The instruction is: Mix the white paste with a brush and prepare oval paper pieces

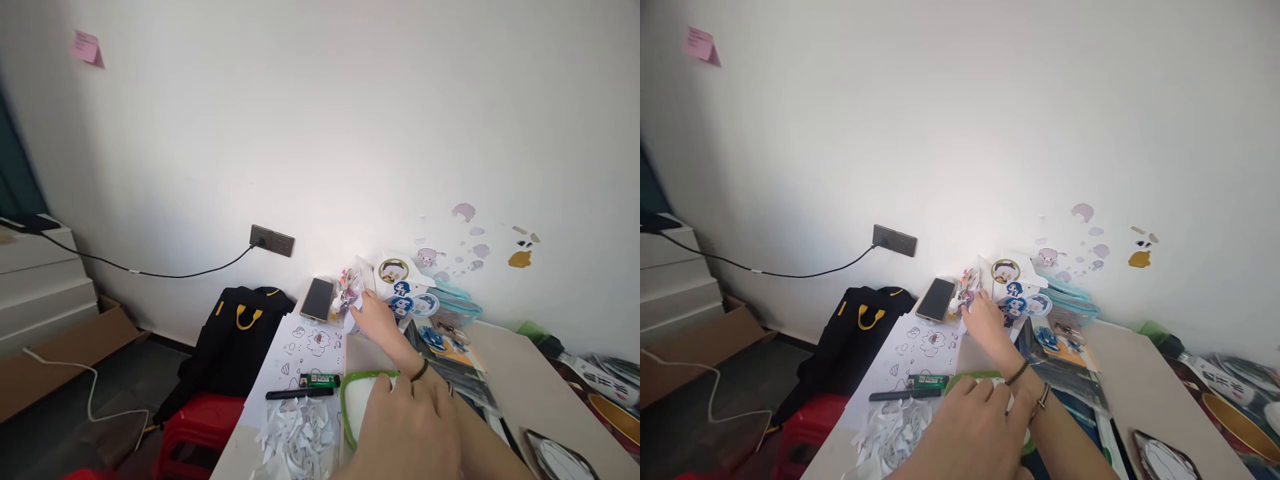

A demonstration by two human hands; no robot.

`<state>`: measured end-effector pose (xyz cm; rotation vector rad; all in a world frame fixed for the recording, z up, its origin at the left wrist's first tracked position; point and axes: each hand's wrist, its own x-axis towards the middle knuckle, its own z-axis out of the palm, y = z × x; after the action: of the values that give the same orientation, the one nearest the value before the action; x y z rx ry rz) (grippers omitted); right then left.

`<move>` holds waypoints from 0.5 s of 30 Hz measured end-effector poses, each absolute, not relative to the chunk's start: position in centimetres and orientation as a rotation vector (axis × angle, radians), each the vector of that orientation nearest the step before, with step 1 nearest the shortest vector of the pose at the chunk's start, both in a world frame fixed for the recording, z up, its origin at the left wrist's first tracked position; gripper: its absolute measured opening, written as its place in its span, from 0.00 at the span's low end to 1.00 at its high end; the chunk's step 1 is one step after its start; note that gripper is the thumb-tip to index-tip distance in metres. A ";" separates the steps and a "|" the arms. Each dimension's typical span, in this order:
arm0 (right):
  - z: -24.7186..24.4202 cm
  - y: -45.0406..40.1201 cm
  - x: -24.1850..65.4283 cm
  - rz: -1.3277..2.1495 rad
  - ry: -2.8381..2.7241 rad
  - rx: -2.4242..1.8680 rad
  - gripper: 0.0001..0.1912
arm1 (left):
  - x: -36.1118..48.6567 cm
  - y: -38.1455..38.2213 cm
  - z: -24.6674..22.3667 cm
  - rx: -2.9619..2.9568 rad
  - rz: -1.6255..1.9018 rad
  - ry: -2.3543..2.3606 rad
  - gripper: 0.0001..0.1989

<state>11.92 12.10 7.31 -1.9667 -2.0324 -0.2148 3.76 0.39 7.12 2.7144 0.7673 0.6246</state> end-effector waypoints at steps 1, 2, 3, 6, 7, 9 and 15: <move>7.5 12.1 11.9 -0.213 -2.015 -1.965 0.20 | 3.7 0.2 7.7 2.725 0.575 0.816 0.23; 7.7 12.2 11.9 -0.212 -1.998 -1.964 0.23 | 3.5 0.1 8.4 2.730 0.517 0.851 0.23; 7.9 12.2 11.9 -0.213 -1.980 -1.962 0.25 | 3.4 -0.1 9.3 2.732 0.449 0.880 0.22; 8.4 12.3 11.8 -0.221 -1.940 -1.945 0.29 | 3.1 -0.5 11.9 2.718 0.226 0.947 0.18; 8.6 12.3 11.7 -0.224 -1.932 -1.937 0.30 | 2.9 -0.5 12.7 2.708 0.165 0.982 0.16; 8.8 12.1 11.3 -0.223 -1.923 -1.925 0.30 | 2.2 -0.4 13.7 2.698 0.104 1.042 0.12; 8.4 11.2 8.2 -0.229 -2.091 -1.851 0.33 | -3.9 2.1 14.1 2.479 0.396 1.492 0.10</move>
<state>8.20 11.24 8.40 -1.8510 -2.0908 -0.2285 -3.86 2.14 14.11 2.4793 1.4917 0.3959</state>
